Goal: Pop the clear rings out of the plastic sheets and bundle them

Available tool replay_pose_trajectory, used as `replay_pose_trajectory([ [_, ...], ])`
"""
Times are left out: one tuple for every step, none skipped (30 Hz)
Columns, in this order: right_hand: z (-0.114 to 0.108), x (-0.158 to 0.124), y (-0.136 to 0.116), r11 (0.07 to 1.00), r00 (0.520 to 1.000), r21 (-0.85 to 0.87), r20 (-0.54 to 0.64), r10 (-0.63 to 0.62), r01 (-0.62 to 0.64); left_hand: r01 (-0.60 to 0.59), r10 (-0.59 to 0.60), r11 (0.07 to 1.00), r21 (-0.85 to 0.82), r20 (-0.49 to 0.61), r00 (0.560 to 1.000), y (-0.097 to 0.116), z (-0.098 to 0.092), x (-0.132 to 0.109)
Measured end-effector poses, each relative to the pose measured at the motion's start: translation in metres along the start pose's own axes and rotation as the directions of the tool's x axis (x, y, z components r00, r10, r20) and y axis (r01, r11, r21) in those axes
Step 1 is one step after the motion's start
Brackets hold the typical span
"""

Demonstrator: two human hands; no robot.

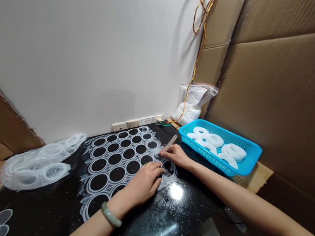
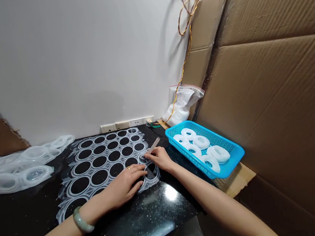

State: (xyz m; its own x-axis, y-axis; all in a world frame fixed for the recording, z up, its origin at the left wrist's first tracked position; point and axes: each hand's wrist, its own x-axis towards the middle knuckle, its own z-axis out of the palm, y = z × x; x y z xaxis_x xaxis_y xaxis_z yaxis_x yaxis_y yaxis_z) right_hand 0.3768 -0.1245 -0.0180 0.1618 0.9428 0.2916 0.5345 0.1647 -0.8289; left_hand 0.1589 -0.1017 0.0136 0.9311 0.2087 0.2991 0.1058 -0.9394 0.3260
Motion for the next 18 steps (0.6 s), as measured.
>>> replay_pose_trajectory([
  [0.0,0.0,0.002,0.998,1.0,0.064,0.01,0.008,-0.009,0.009,-0.009,1.0,0.018,0.003,1.0,-0.004,0.002,0.001],
  [0.0,0.0,0.004,0.994,1.0,0.112,0.023,0.016,-0.019,0.015,-0.015,1.0,0.028,0.005,1.0,-0.006,0.005,0.001],
  [0.0,0.0,0.004,0.989,0.999,0.147,0.036,0.024,-0.029,0.02,-0.02,0.999,0.03,0.006,1.0,-0.008,0.008,0.001],
  [0.0,0.0,0.003,0.984,0.998,0.173,0.049,0.032,-0.04,0.027,-0.027,0.999,0.028,0.003,1.0,-0.009,0.01,0.001],
  [-0.001,0.0,0.002,0.98,0.998,0.191,0.059,0.037,-0.048,0.035,-0.035,0.999,0.026,-0.002,0.999,-0.009,0.012,0.001],
  [-0.001,0.0,0.001,0.979,0.997,0.198,0.068,0.039,-0.051,0.043,-0.043,0.999,0.024,-0.005,0.999,-0.009,0.014,0.0],
  [-0.001,-0.001,-0.001,0.98,0.997,0.195,0.072,0.035,-0.048,0.05,-0.05,0.998,0.023,-0.006,0.999,-0.009,0.015,-0.001],
  [-0.001,-0.001,-0.002,0.982,0.997,0.185,0.073,0.028,-0.041,0.055,-0.055,0.998,0.023,-0.003,0.998,-0.008,0.016,-0.001],
  [-0.001,-0.002,-0.004,0.985,0.997,0.172,0.072,0.02,-0.032,0.059,-0.059,0.998,0.024,0.001,0.998,-0.008,0.017,-0.001],
  [-0.002,-0.002,-0.005,0.987,0.997,0.158,0.073,0.012,-0.024,0.06,-0.06,0.998,0.025,0.002,0.998,-0.007,0.017,-0.002],
  [-0.002,-0.003,-0.006,0.989,0.997,0.15,0.076,0.007,-0.019,0.059,-0.059,0.998,0.024,0.002,0.998,-0.007,0.017,-0.002],
  [-0.002,-0.003,-0.006,0.989,0.997,0.148,0.082,0.005,-0.017,0.058,-0.058,0.998,0.023,-0.003,0.998,-0.007,0.017,-0.002],
  [-0.002,-0.003,-0.007,0.988,0.996,0.152,0.087,0.005,-0.019,0.057,-0.057,0.998,0.019,-0.01,0.998,-0.007,0.017,-0.002],
  [-0.002,-0.003,-0.007,0.987,0.996,0.159,0.09,0.007,-0.021,0.055,-0.055,0.998,0.015,-0.019,0.998,-0.008,0.018,-0.003],
  [-0.002,-0.003,-0.007,0.986,0.996,0.166,0.091,0.007,-0.022,0.052,-0.052,0.999,0.011,-0.028,0.998,-0.008,0.018,-0.003],
  [-0.002,-0.003,-0.007,0.985,0.996,0.17,0.088,0.007,-0.022,0.049,-0.049,0.999,0.007,-0.033,0.998,-0.008,0.019,-0.003],
  [-0.002,-0.004,-0.007,0.985,0.996,0.172,0.085,0.006,-0.021,0.045,-0.045,0.999,0.006,-0.037,0.998,-0.009,0.019,-0.003],
  [-0.002,-0.004,-0.007,0.985,0.997,0.171,0.082,0.006,-0.02,0.041,-0.041,0.999,0.007,-0.038,0.998,-0.009,0.019,-0.004],
])
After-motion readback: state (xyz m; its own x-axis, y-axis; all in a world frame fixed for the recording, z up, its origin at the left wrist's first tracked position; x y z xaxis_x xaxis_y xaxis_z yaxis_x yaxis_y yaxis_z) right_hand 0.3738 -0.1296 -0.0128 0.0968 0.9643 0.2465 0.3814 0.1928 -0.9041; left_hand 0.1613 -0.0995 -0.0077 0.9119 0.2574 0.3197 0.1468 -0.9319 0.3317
